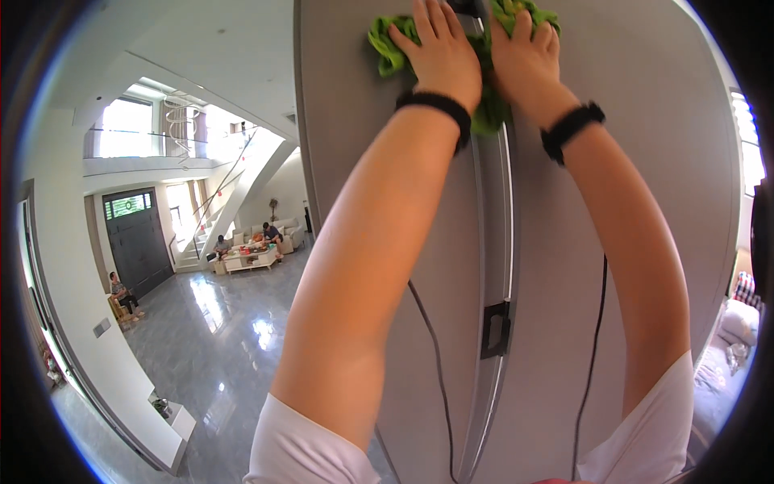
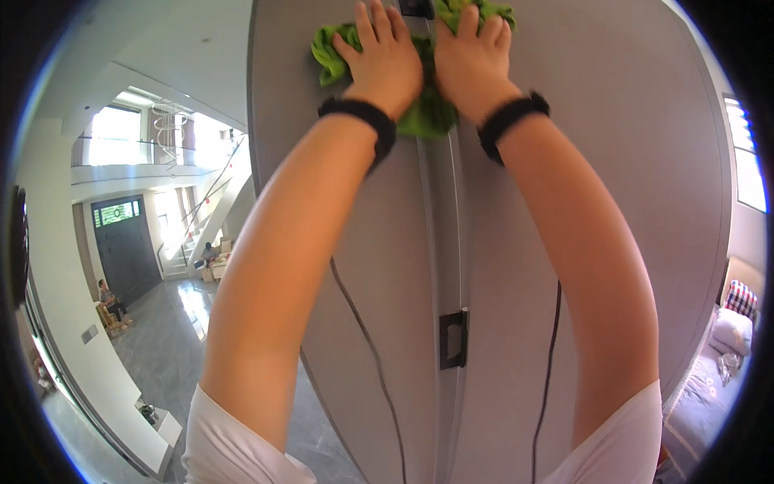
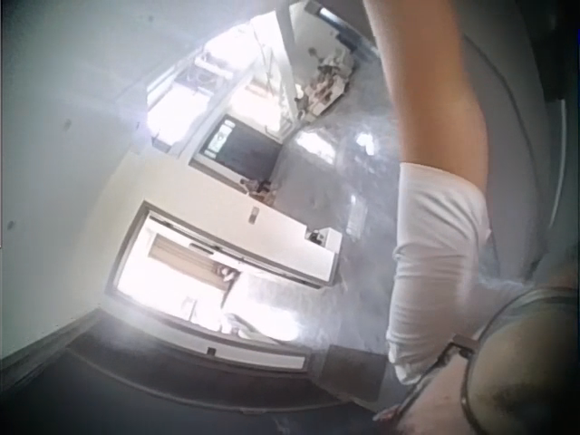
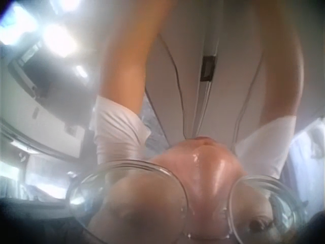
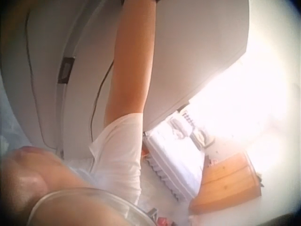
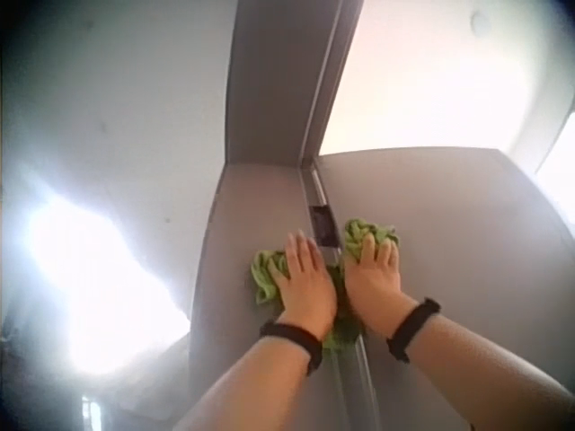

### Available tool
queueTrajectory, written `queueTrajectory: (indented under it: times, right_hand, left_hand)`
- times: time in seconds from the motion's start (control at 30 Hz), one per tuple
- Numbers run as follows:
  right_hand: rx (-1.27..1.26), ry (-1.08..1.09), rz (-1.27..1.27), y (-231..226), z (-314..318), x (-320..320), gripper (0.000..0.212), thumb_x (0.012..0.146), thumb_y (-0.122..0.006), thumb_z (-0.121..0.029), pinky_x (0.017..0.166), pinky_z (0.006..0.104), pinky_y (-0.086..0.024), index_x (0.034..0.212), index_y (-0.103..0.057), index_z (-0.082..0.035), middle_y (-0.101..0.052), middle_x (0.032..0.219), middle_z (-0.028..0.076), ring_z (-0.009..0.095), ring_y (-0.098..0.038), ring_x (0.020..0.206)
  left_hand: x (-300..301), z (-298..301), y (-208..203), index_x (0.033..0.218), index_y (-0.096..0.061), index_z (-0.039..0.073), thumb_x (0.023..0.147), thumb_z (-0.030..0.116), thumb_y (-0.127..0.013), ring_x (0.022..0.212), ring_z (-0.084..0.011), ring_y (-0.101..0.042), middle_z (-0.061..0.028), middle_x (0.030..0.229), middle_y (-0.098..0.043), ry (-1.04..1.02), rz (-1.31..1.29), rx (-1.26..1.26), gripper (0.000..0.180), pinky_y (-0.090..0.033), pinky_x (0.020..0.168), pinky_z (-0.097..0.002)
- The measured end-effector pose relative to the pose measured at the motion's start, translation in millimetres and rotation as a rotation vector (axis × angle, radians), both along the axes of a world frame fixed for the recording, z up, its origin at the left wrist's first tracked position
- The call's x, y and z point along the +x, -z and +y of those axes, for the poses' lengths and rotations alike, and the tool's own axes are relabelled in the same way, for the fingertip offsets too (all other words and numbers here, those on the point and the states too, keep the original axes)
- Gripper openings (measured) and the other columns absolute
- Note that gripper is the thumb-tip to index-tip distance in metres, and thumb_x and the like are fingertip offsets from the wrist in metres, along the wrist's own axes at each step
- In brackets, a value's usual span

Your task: The person wipes down the door and door frame surfaces and edges with a cloth.

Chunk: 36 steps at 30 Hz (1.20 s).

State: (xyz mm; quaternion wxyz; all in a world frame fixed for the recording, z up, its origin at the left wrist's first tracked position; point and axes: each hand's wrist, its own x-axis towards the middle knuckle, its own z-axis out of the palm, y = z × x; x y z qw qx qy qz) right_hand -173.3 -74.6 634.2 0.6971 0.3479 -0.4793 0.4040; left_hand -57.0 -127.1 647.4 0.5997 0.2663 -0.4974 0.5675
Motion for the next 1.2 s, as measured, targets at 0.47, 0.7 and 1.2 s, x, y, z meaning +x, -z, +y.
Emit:
queueTrajectory:
  times: [0.47, 0.7, 1.2]
  right_hand:
    - [0.390, 0.129, -0.212, 63.9, 18.8, 28.0, 0.060, 0.098, -0.052, -0.028, 0.121, 0.0594, -0.014, 0.151, -0.040, -0.003, -0.025, 0.160, 0.027, 0.052, -0.025, 0.144]
    - [0.388, 0.170, -0.112, 143.9, 9.9, 4.1, 0.058, 0.093, -0.057, -0.025, 0.120, 0.0588, -0.019, 0.149, -0.045, -0.011, -0.033, 0.155, 0.023, 0.050, -0.030, 0.140]
    - [0.635, 0.312, -0.083, 298.8, 27.0, 16.5, 0.049, 0.096, -0.057, -0.027, 0.123, 0.0543, -0.020, 0.142, -0.055, -0.012, -0.034, 0.152, 0.010, 0.045, -0.028, 0.144]
  left_hand:
    - [-0.1, -0.2, 76.9, 0.149, -0.043, 0.000, 0.095, 0.020, -0.050, 0.153, -0.0378, -0.022, -0.0175, 0.159, -0.035, -0.150, 0.159, -0.059, 0.058, -0.040, 0.106, -0.0627]
    - [-1.4, 10.8, 152.8, 0.150, -0.041, 0.000, 0.095, 0.020, -0.049, 0.152, -0.0364, -0.023, -0.0175, 0.159, -0.035, -0.124, 0.013, 0.108, 0.060, -0.040, 0.106, -0.0619]
    - [7.6, 15.9, 307.8, 0.145, -0.052, 0.012, 0.075, 0.038, -0.077, 0.153, -0.0285, -0.019, -0.0049, 0.162, -0.032, -0.099, -0.178, 0.332, 0.078, -0.030, 0.110, -0.0656]
